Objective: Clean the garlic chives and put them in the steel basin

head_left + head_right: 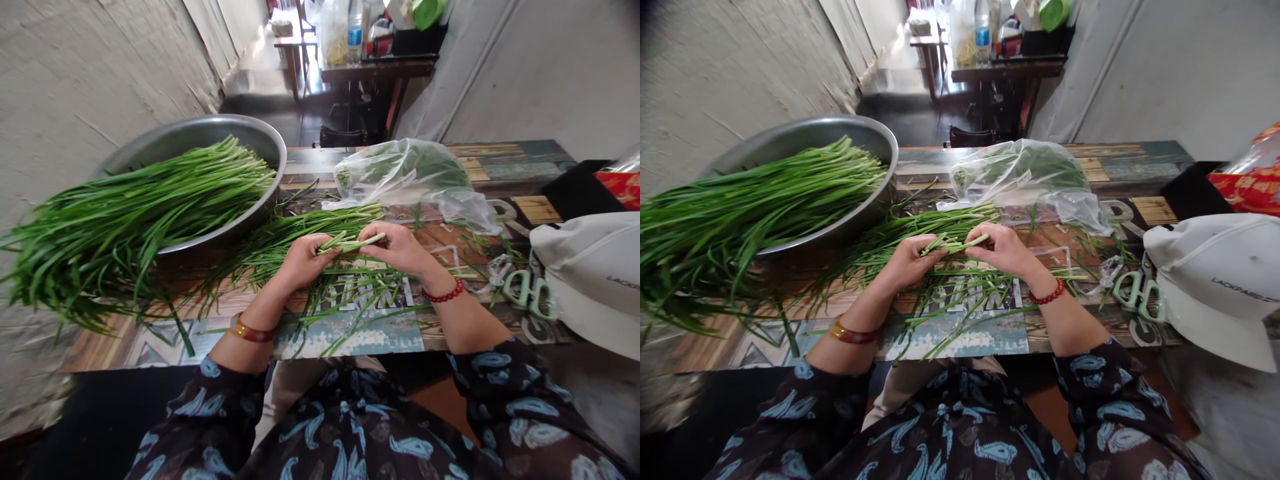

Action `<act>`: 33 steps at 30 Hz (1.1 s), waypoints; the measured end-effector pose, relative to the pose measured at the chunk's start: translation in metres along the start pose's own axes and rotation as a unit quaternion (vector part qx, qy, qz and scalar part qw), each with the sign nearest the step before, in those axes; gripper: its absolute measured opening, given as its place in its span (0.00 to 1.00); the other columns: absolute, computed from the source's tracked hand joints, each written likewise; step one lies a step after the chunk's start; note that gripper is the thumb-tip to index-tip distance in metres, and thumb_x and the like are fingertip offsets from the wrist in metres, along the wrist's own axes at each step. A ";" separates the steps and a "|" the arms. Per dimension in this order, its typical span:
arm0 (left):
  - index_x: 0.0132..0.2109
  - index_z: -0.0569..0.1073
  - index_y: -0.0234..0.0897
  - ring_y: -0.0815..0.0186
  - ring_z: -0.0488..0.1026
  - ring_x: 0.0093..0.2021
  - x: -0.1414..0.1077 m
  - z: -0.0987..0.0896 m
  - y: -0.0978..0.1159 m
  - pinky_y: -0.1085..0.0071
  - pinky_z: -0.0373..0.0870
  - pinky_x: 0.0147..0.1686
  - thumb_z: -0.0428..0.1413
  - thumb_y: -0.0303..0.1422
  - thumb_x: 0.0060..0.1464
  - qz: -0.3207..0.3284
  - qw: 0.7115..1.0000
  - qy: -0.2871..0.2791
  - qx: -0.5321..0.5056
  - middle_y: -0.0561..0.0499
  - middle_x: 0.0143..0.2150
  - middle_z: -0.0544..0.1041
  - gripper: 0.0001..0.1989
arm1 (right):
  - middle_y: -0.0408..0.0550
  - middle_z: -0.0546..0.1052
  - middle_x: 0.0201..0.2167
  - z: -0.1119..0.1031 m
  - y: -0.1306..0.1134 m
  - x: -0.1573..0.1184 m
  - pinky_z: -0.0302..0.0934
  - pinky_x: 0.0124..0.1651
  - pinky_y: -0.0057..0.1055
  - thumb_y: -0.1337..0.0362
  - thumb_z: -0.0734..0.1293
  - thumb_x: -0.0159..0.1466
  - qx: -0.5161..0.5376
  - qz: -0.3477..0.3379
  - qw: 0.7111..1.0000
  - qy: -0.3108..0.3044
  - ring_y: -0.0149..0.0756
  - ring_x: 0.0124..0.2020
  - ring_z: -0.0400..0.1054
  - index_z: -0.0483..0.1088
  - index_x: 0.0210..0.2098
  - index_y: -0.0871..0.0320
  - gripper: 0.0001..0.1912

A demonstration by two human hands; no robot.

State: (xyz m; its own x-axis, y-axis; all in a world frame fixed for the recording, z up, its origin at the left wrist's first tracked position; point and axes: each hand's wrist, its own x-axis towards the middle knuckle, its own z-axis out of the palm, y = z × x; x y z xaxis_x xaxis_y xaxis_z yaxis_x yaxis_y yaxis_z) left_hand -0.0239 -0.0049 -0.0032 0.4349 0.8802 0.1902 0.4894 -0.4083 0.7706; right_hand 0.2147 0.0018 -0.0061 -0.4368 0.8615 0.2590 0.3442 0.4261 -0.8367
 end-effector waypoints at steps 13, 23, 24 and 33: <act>0.22 0.60 0.36 0.71 0.56 0.27 0.001 -0.004 0.000 0.72 0.54 0.30 0.54 0.38 0.58 -0.013 0.999 0.042 0.013 0.57 0.23 0.59 0.19 | 0.44 0.76 0.27 -0.035 0.010 -0.006 0.57 0.33 0.28 0.66 0.69 0.59 -0.136 0.027 0.985 -0.106 0.32 0.29 0.67 0.75 0.28 0.58 0.04; 0.22 0.61 0.36 0.71 0.56 0.26 0.000 -0.008 0.004 0.72 0.53 0.29 0.55 0.36 0.57 -0.019 0.995 0.097 0.002 0.57 0.22 0.58 0.18 | 0.46 0.80 0.32 -0.037 0.000 -0.007 0.64 0.35 0.30 0.57 0.72 0.60 -0.068 0.045 0.991 -0.110 0.34 0.32 0.72 0.79 0.33 0.57 0.09; 0.22 0.62 0.36 0.71 0.57 0.27 0.000 -0.007 0.004 0.72 0.53 0.29 0.55 0.36 0.57 -0.016 0.996 0.088 0.013 0.57 0.23 0.59 0.17 | 0.46 0.79 0.33 -0.034 -0.001 -0.006 0.64 0.35 0.30 0.58 0.72 0.60 -0.066 0.052 0.994 -0.075 0.33 0.32 0.71 0.78 0.36 0.57 0.10; 0.23 0.68 0.35 0.70 0.62 0.27 0.000 0.000 0.002 0.72 0.56 0.30 0.57 0.32 0.59 0.017 0.995 0.060 0.076 0.55 0.24 0.67 0.16 | 0.47 0.79 0.31 0.006 0.003 0.000 0.66 0.40 0.35 0.61 0.71 0.63 -0.122 -0.110 0.983 0.085 0.37 0.35 0.72 0.75 0.33 0.55 0.05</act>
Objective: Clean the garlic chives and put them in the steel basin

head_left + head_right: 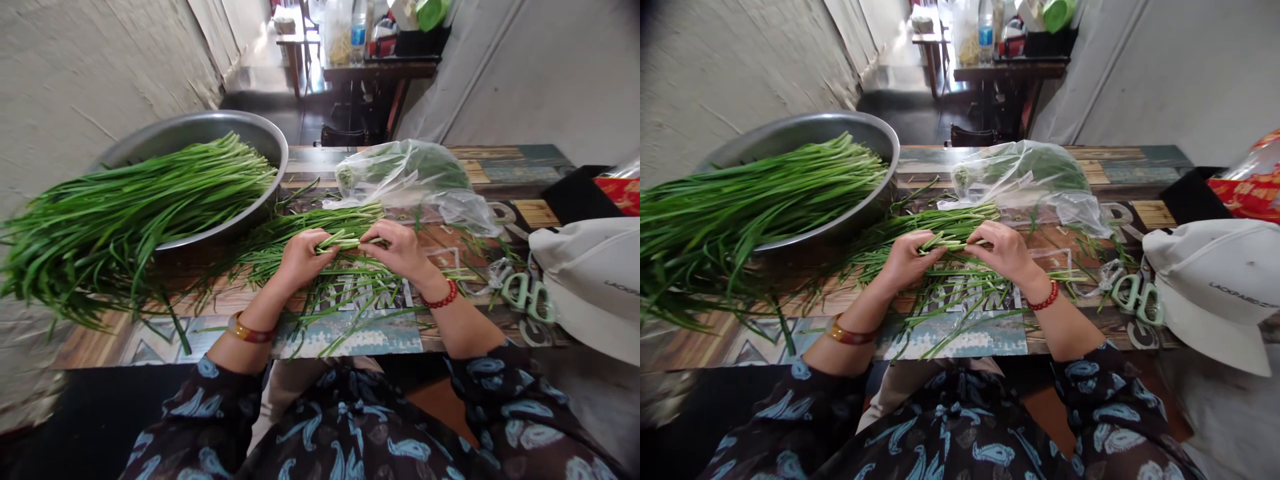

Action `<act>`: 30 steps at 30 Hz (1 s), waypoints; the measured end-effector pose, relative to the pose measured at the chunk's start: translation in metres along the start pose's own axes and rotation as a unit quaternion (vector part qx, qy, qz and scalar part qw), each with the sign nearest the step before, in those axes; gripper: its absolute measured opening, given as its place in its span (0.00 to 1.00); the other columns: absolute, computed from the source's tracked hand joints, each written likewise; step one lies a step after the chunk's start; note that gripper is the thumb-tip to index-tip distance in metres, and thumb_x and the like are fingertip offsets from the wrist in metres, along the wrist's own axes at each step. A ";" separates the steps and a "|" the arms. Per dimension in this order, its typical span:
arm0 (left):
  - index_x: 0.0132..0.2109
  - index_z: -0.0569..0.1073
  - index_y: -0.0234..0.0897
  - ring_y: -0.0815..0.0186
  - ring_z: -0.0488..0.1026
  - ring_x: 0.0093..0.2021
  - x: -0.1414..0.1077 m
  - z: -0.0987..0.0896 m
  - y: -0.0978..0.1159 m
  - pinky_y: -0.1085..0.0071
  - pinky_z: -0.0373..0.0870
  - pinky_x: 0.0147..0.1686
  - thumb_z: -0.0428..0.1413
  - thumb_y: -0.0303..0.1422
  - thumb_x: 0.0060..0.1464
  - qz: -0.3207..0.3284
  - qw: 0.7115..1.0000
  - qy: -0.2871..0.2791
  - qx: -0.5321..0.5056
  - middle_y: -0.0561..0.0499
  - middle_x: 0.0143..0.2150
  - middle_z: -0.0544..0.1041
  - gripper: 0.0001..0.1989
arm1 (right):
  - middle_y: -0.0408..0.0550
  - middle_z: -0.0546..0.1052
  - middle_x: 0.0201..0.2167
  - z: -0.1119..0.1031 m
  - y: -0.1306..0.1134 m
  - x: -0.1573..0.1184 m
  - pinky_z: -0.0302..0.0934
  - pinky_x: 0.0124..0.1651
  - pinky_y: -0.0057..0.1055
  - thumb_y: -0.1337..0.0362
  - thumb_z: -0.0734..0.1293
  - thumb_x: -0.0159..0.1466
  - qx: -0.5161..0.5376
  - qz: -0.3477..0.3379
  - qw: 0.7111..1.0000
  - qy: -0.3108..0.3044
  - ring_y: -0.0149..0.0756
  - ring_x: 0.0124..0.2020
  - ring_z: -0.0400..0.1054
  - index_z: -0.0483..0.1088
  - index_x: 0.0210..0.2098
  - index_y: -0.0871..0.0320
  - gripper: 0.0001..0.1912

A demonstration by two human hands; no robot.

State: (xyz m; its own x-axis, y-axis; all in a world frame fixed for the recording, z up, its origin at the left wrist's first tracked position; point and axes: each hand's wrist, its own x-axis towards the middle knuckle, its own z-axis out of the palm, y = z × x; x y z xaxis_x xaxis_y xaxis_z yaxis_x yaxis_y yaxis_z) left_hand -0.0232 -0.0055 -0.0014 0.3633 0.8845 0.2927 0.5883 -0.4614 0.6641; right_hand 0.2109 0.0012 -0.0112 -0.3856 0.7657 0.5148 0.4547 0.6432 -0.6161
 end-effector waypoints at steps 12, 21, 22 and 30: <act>0.33 0.79 0.37 0.65 0.69 0.32 -0.001 0.005 0.000 0.70 0.61 0.34 0.58 0.32 0.59 0.062 0.996 0.005 0.059 0.49 0.30 0.76 0.08 | 0.43 0.75 0.25 0.011 0.013 0.002 0.60 0.32 0.29 0.50 0.68 0.63 0.110 0.257 0.956 0.095 0.32 0.27 0.67 0.73 0.30 0.57 0.16; 0.30 0.76 0.36 0.65 0.69 0.32 -0.002 0.001 0.001 0.69 0.61 0.34 0.57 0.32 0.60 0.034 0.998 0.004 0.057 0.49 0.30 0.75 0.10 | 0.46 0.77 0.31 -0.015 0.011 0.002 0.63 0.36 0.31 0.47 0.66 0.65 0.098 0.173 0.978 0.069 0.34 0.31 0.69 0.74 0.36 0.56 0.18; 0.30 0.76 0.36 0.65 0.68 0.32 -0.002 0.001 0.001 0.69 0.61 0.34 0.57 0.32 0.60 0.034 0.998 0.005 0.057 0.49 0.30 0.75 0.10 | 0.47 0.78 0.34 -0.013 0.008 0.002 0.63 0.37 0.32 0.49 0.69 0.64 0.070 0.135 0.987 0.048 0.35 0.33 0.70 0.75 0.38 0.56 0.16; 0.27 0.73 0.37 0.67 0.66 0.29 -0.001 0.001 0.000 0.70 0.59 0.31 0.56 0.32 0.60 0.040 0.999 0.015 0.032 0.50 0.27 0.72 0.12 | 0.49 0.80 0.33 0.004 0.004 0.001 0.65 0.43 0.37 0.54 0.67 0.66 0.015 0.041 0.999 0.014 0.39 0.37 0.72 0.77 0.33 0.53 0.11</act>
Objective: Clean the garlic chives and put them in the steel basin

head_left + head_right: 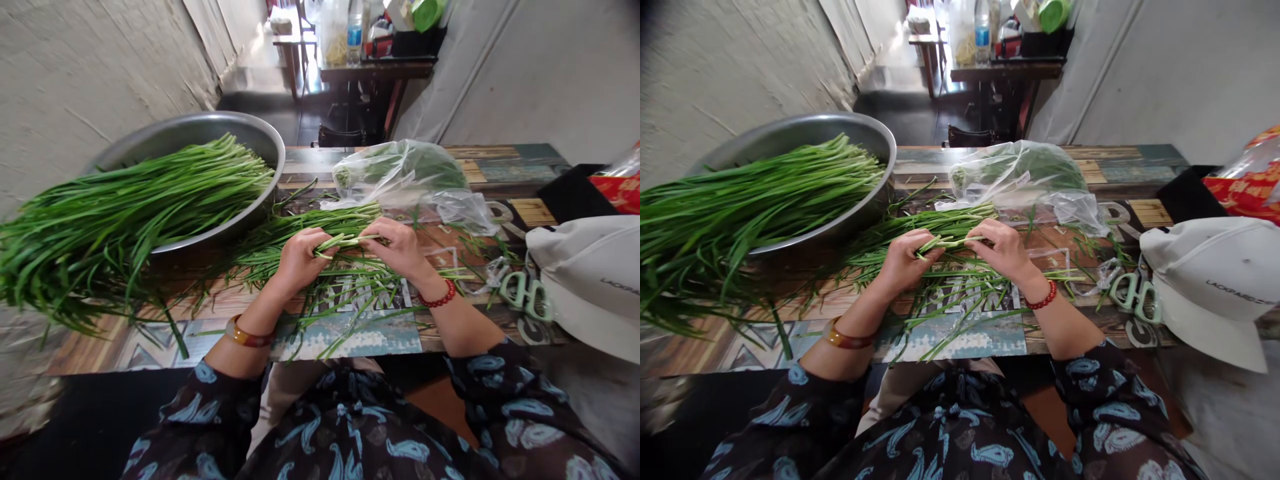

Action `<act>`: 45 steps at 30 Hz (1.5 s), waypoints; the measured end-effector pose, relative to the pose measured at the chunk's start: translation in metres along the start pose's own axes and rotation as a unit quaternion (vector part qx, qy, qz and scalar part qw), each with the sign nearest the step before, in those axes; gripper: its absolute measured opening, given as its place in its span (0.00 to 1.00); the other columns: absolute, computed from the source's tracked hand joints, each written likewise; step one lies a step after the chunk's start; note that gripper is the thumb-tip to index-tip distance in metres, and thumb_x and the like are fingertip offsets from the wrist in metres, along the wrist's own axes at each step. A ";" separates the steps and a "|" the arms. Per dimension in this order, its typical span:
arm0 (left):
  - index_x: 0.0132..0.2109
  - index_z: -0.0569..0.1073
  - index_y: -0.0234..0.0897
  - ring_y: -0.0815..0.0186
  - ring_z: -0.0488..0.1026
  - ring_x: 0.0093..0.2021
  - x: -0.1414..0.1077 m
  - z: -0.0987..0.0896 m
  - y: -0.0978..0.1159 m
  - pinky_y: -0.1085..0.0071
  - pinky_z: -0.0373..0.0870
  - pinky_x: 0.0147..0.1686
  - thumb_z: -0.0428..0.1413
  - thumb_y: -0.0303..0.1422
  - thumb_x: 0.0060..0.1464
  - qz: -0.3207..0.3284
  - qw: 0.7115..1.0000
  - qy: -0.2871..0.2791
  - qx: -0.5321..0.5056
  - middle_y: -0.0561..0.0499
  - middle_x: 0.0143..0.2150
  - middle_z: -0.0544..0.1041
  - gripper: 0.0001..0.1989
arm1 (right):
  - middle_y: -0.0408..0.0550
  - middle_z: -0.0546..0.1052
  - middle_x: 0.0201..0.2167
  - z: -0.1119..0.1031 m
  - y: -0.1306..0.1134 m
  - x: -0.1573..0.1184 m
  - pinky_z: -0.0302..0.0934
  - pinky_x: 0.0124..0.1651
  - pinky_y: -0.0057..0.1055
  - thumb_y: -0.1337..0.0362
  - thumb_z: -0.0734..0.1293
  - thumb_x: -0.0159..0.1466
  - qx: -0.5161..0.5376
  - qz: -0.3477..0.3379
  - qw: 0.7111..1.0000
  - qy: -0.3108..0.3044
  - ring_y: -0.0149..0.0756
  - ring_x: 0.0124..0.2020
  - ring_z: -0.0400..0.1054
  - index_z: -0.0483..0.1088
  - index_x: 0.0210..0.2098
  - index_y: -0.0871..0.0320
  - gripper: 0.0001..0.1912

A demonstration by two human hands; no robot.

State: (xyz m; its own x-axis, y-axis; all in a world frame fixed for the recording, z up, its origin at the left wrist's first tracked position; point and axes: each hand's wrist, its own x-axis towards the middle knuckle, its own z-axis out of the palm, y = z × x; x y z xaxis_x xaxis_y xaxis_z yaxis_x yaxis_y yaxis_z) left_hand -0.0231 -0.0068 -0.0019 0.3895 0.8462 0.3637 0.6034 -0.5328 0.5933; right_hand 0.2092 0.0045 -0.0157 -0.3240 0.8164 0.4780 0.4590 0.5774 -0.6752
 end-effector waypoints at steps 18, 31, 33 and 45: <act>0.27 0.73 0.37 0.66 0.66 0.30 0.000 0.000 0.000 0.70 0.60 0.32 0.55 0.32 0.61 0.011 1.000 -0.010 0.017 0.50 0.28 0.73 0.13 | 0.45 0.75 0.27 -0.008 0.006 0.002 0.63 0.36 0.30 0.46 0.61 0.68 0.137 0.200 0.959 0.150 0.33 0.30 0.67 0.72 0.30 0.56 0.22; 0.29 0.74 0.37 0.65 0.67 0.30 0.000 0.001 0.002 0.69 0.61 0.33 0.55 0.33 0.62 0.003 1.000 -0.012 0.026 0.49 0.28 0.74 0.12 | 0.44 0.75 0.28 0.007 -0.001 0.003 0.63 0.38 0.32 0.50 0.69 0.63 0.140 0.167 0.968 0.122 0.34 0.31 0.67 0.73 0.28 0.55 0.16; 0.28 0.74 0.37 0.66 0.67 0.30 0.000 0.001 0.000 0.69 0.61 0.33 0.55 0.32 0.61 0.002 0.999 -0.004 0.032 0.49 0.28 0.74 0.12 | 0.42 0.70 0.24 -0.004 0.003 0.004 0.59 0.33 0.30 0.48 0.67 0.64 0.165 0.208 0.948 0.176 0.31 0.27 0.62 0.72 0.29 0.56 0.18; 0.31 0.76 0.37 0.65 0.68 0.31 0.000 0.000 -0.002 0.69 0.61 0.33 0.55 0.33 0.61 0.013 0.999 0.010 0.040 0.49 0.30 0.75 0.11 | 0.47 0.78 0.36 -0.022 0.003 0.004 0.65 0.37 0.32 0.58 0.73 0.57 0.137 0.162 0.977 0.006 0.33 0.32 0.69 0.75 0.39 0.57 0.13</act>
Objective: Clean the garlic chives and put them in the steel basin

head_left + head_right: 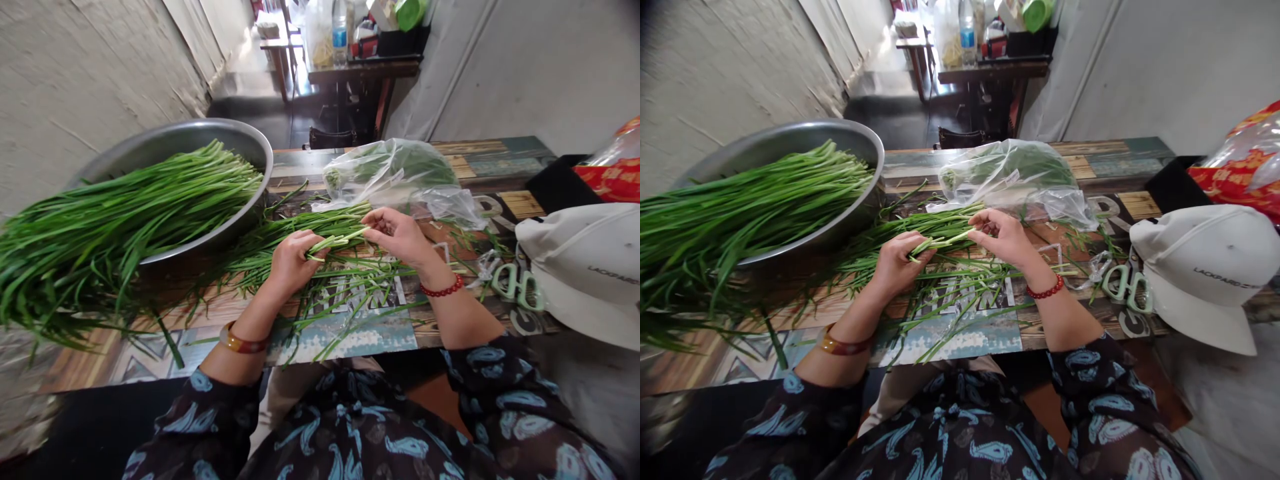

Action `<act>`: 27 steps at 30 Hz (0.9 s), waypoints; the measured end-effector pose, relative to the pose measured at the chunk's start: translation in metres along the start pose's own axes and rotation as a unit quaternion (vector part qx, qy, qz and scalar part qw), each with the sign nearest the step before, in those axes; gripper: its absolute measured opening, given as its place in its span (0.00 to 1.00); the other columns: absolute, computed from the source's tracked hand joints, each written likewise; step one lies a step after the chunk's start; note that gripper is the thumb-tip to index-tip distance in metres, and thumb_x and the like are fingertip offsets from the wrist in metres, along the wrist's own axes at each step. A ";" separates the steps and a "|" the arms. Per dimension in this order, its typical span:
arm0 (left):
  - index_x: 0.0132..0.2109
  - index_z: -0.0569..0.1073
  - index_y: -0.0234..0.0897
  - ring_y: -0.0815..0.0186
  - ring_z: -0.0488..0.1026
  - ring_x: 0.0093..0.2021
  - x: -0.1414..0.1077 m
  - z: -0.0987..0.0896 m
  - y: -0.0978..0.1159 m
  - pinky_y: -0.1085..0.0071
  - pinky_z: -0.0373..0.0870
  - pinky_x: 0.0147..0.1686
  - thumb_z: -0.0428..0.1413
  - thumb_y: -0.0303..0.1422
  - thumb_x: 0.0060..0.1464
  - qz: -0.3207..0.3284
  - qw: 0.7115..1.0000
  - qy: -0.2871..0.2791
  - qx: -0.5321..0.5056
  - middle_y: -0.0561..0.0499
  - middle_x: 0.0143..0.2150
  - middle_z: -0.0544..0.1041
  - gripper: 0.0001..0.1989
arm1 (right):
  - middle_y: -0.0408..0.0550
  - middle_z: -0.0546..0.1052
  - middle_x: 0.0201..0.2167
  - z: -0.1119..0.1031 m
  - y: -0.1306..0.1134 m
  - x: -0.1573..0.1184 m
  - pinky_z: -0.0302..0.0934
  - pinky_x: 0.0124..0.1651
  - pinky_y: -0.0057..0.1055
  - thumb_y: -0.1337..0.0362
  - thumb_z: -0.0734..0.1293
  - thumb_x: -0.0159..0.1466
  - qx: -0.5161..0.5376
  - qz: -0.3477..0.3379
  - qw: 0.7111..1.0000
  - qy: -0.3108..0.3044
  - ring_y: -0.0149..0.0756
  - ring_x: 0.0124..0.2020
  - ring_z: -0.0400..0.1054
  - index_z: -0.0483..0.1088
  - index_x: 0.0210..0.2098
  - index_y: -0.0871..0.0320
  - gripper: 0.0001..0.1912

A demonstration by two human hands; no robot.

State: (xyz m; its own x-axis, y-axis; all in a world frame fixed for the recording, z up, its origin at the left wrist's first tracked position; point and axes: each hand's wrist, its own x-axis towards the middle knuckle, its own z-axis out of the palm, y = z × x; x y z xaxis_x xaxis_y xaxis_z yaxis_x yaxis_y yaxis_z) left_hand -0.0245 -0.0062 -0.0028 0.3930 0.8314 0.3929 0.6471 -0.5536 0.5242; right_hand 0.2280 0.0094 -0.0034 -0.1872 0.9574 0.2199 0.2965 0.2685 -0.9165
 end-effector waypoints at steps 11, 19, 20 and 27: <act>0.46 0.81 0.38 0.63 0.71 0.37 -0.002 0.004 0.001 0.67 0.65 0.39 0.55 0.34 0.64 0.065 0.997 -0.037 -0.004 0.48 0.39 0.82 0.11 | 0.45 0.81 0.29 0.031 -0.007 -0.008 0.64 0.33 0.29 0.61 0.73 0.59 0.033 -0.075 0.996 -0.028 0.32 0.29 0.71 0.80 0.32 0.56 0.06; 0.31 0.73 0.36 0.64 0.66 0.32 0.001 -0.001 0.003 0.67 0.61 0.37 0.50 0.36 0.65 0.021 0.999 -0.020 -0.017 0.50 0.28 0.75 0.15 | 0.44 0.80 0.32 0.004 0.014 0.006 0.67 0.39 0.29 0.56 0.70 0.63 0.114 0.013 0.982 0.148 0.31 0.33 0.72 0.78 0.38 0.56 0.10; 0.30 0.72 0.36 0.65 0.66 0.32 0.001 -0.001 0.003 0.68 0.62 0.36 0.49 0.37 0.66 -0.004 0.999 -0.002 -0.050 0.50 0.27 0.73 0.17 | 0.44 0.80 0.31 -0.001 0.017 0.008 0.67 0.38 0.29 0.57 0.70 0.63 0.100 0.011 0.981 0.166 0.31 0.32 0.72 0.77 0.38 0.56 0.09; 0.37 0.74 0.35 0.69 0.63 0.27 0.002 0.001 0.003 0.72 0.61 0.30 0.52 0.41 0.64 -0.122 0.968 0.072 -0.205 0.55 0.25 0.68 0.14 | 0.46 0.78 0.31 -0.009 0.023 0.006 0.64 0.38 0.33 0.64 0.70 0.61 -0.162 -0.061 0.982 0.070 0.35 0.32 0.69 0.78 0.34 0.57 0.05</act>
State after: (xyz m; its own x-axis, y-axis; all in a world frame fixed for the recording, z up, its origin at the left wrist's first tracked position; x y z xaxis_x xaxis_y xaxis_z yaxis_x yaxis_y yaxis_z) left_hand -0.0216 -0.0065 -0.0011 0.1473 0.9408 0.3054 0.3838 -0.3389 0.8590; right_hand 0.2425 0.0227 -0.0199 -0.1155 0.9148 0.3869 0.5663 0.3807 -0.7310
